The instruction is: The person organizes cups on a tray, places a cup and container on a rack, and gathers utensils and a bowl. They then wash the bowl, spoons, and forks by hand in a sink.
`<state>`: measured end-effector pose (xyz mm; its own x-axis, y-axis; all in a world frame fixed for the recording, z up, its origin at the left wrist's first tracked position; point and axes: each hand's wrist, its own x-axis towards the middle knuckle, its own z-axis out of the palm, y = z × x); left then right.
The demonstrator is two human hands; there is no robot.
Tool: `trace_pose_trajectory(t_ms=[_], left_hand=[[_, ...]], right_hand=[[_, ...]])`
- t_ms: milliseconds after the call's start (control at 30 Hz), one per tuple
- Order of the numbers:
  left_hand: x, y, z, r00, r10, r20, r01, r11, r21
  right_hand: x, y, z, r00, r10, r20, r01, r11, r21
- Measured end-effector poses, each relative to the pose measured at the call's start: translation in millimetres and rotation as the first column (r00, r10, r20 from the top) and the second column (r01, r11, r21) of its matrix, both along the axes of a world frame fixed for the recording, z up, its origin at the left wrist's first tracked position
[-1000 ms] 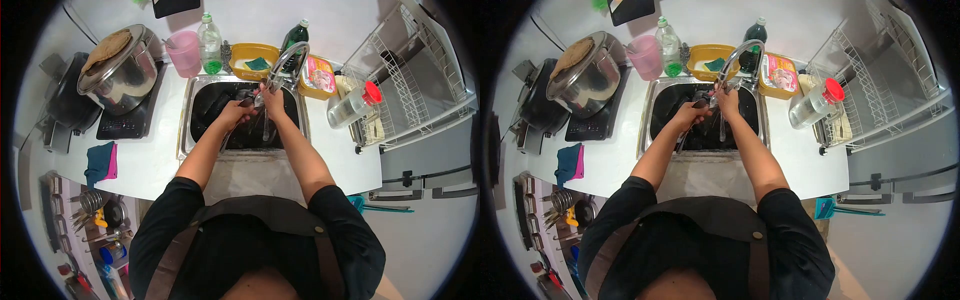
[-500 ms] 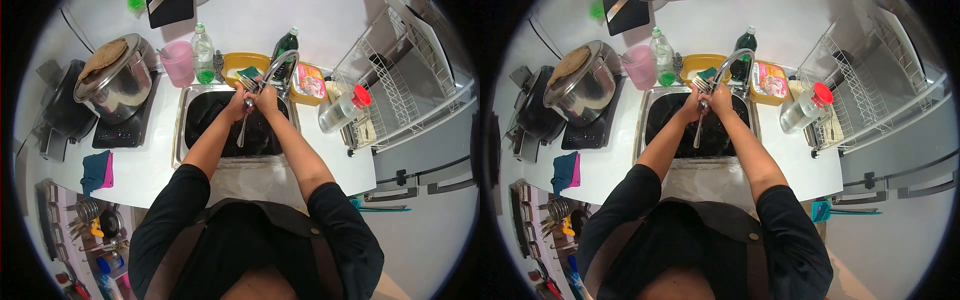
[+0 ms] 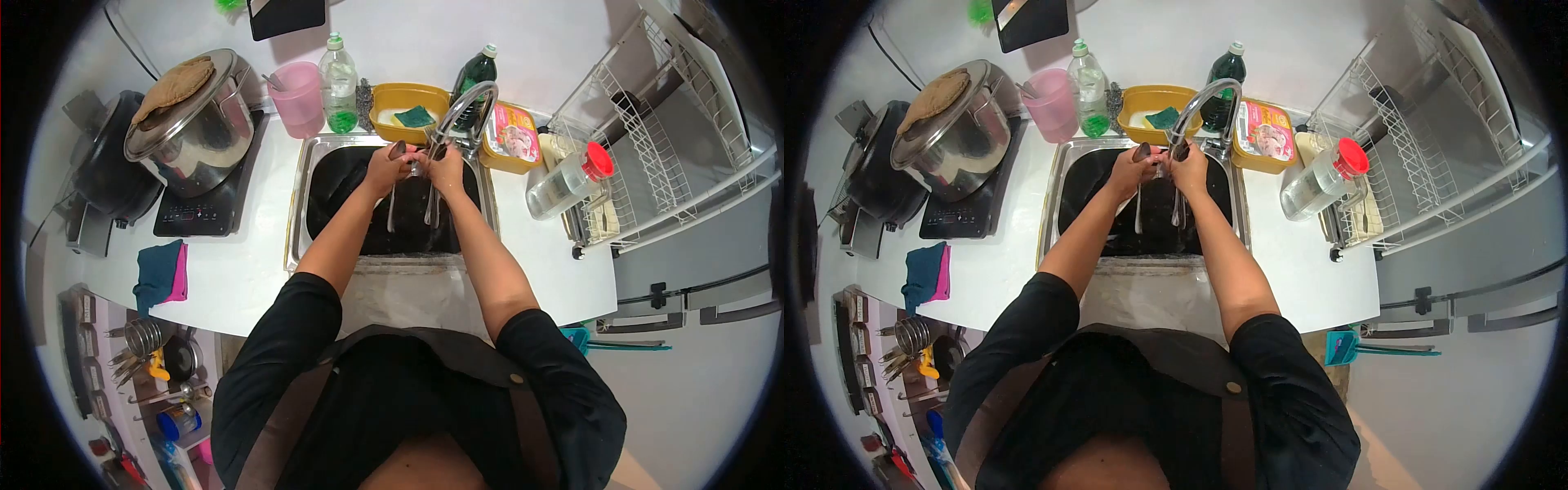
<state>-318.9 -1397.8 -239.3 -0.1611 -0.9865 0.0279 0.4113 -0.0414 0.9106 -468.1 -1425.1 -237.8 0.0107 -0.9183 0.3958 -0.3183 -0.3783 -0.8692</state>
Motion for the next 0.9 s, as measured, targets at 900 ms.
trace_pose_trajectory(t_ms=[900], left_hand=[[-19.0, 11.1, -26.2, 0.97, 0.182, 0.163, -0.186, 0.983, 0.008]], right_hand=[[-6.3, 27.3, 61.4, 0.974, 0.214, 0.072, -0.221, 0.969, 0.114]])
